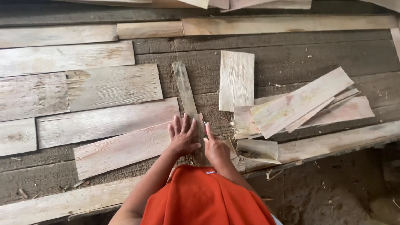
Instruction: The person uses a red utility knife to trim the edges of thin wooden planks on a workbench. They repeatedly position planks, cut along the edges, and place trimmed pieces into a growing stack. The person also flips and adjusts planks to align them before cutting.
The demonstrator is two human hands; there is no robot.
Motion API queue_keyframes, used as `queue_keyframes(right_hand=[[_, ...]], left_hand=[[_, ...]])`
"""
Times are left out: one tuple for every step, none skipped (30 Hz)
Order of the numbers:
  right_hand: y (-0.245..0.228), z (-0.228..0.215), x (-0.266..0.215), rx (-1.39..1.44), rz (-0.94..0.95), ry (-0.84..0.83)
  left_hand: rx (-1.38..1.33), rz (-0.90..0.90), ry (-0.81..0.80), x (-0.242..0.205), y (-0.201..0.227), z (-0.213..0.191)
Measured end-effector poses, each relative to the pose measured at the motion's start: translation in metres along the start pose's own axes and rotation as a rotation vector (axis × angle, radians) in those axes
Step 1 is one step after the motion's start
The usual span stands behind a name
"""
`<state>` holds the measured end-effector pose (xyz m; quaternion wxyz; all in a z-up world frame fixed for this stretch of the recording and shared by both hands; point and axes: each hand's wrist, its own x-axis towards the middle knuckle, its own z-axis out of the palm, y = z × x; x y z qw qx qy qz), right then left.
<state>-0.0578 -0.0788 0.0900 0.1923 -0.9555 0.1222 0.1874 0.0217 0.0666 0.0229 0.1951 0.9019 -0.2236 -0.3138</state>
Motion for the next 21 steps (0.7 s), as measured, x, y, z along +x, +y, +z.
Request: queue_keyframes(right_hand=[[0.002, 0.006, 0.011, 0.000, -0.001, 0.016], [0.004, 0.012, 0.021, 0.000, 0.002, 0.030], [0.003, 0.013, 0.026, 0.000, -0.007, 0.031], [0.003, 0.014, 0.031, -0.009, -0.003, 0.030], [0.002, 0.016, 0.036, -0.018, 0.001, 0.028], [0.000, 0.014, 0.036, -0.020, -0.002, 0.023], [-0.001, 0.013, 0.037, -0.021, 0.003, 0.017], [-0.003, 0.012, 0.037, -0.023, 0.007, 0.008], [-0.003, 0.013, 0.038, -0.027, 0.004, 0.001], [-0.003, 0.013, 0.039, -0.029, 0.006, -0.006], [-0.003, 0.012, 0.040, -0.031, 0.008, -0.013], [-0.004, 0.011, 0.041, -0.033, 0.009, -0.017], [-0.005, 0.010, 0.041, -0.053, 0.004, -0.046], [-0.005, 0.008, 0.041, -0.073, 0.001, -0.073], [-0.008, 0.002, 0.038, -0.074, 0.002, -0.076], [-0.013, -0.004, 0.036, -0.075, 0.012, -0.105], [-0.018, -0.010, 0.035, -0.075, 0.022, -0.134], [-0.016, -0.008, 0.034, -0.074, 0.018, -0.135], [-0.015, -0.007, 0.033, -0.097, 0.023, -0.139], [-0.013, -0.005, 0.032, -0.120, 0.032, -0.141], [-0.011, -0.003, 0.031, -0.118, 0.031, -0.141]], left_hand=[[0.005, 0.007, -0.012, 0.001, -0.001, 0.001], [0.010, 0.015, -0.029, 0.001, -0.002, 0.003], [0.011, 0.010, -0.022, 0.001, -0.001, 0.001], [0.004, 0.010, -0.026, 0.001, 0.000, 0.001], [-0.002, 0.010, -0.029, 0.002, 0.000, 0.000], [-0.007, 0.006, -0.030, 0.002, 0.001, -0.001], [-0.010, 0.007, -0.032, 0.001, 0.001, -0.003], [-0.015, 0.006, -0.034, 0.000, 0.002, -0.003], [-0.022, 0.001, -0.035, 0.000, 0.002, -0.002], [-0.024, -0.005, -0.031, 0.001, 0.002, -0.001], [-0.027, -0.012, -0.027, 0.001, 0.002, -0.001], [-0.029, -0.013, -0.029, 0.000, 0.001, 0.000], [-0.034, -0.015, -0.027, 0.000, 0.001, 0.000], [-0.038, -0.015, -0.025, -0.001, 0.002, 0.001], [-0.040, -0.016, -0.028, -0.001, 0.004, 0.002], [-0.039, -0.021, -0.021, -0.001, 0.004, 0.001], [-0.037, -0.027, -0.014, -0.001, 0.004, 0.000], [-0.036, -0.032, -0.012, -0.001, 0.003, -0.001], [-0.032, -0.031, -0.007, -0.001, 0.003, -0.001], [-0.028, -0.027, -0.004, 0.000, 0.003, -0.001], [-0.026, -0.028, -0.004, 0.001, 0.001, -0.001]])
